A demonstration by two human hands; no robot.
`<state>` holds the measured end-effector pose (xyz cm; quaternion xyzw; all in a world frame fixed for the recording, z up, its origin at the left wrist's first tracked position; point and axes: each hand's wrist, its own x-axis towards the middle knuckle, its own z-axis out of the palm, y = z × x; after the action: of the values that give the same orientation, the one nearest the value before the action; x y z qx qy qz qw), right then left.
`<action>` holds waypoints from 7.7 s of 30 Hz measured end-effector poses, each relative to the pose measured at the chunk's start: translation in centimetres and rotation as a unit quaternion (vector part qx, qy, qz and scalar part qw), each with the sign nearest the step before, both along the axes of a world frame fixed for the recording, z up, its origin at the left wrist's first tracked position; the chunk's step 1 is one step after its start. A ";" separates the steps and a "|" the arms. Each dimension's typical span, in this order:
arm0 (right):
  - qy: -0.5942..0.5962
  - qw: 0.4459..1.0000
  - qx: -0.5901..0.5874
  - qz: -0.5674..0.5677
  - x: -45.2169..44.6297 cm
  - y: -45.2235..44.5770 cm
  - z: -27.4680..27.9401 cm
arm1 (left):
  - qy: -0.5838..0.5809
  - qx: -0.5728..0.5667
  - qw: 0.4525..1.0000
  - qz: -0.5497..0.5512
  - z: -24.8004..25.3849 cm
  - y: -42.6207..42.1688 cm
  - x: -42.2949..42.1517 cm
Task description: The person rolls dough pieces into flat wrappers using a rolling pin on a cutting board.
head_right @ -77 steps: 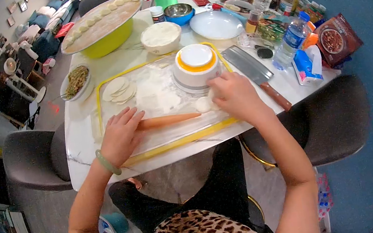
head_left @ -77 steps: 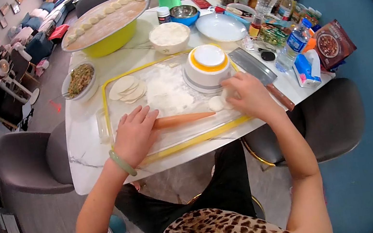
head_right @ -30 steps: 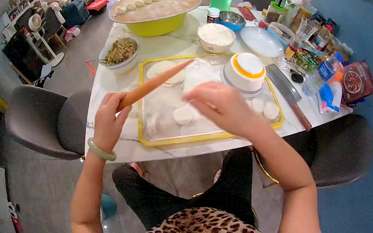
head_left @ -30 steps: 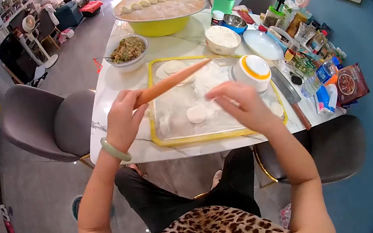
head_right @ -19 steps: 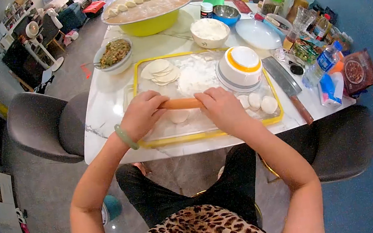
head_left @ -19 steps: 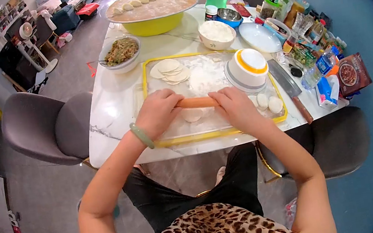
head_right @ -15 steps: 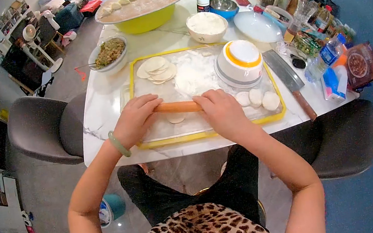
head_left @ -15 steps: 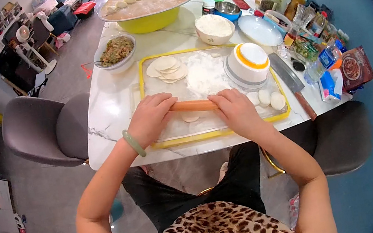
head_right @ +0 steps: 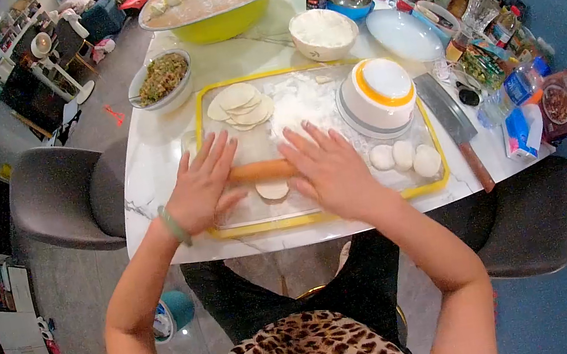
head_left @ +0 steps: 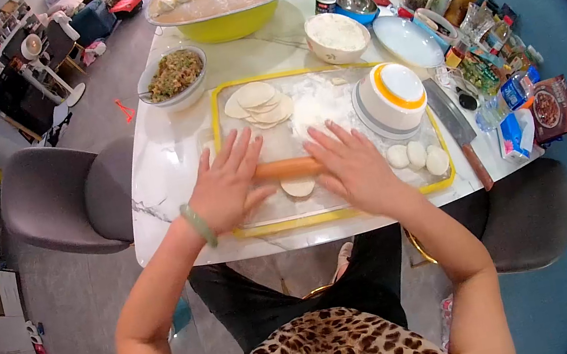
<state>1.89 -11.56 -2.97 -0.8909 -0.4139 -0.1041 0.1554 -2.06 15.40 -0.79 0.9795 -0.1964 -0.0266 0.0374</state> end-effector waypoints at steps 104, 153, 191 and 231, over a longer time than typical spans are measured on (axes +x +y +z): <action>0.063 0.996 -0.023 0.063 -4.0 -3.8 0.5 | 0.076 0.005 0.997 0.001 0.0 -1.1 -10.5; 0.258 0.866 0.419 -0.087 -4.9 -9.5 1.1 | 0.198 -0.741 0.571 0.293 1.2 -1.8 -3.2; 0.228 0.752 0.589 -0.190 -10.1 -18.9 -1.2 | -0.075 -0.200 0.972 -0.095 -1.8 -13.2 1.0; 0.318 0.817 0.464 -0.128 -8.7 -10.4 -1.0 | -0.064 -0.033 0.997 0.004 -2.5 -9.1 -4.7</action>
<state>-6.84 -21.99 -3.99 -0.7420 -0.1263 -0.0138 0.6583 -6.78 6.28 -3.33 0.9783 -0.1947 0.0427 0.0571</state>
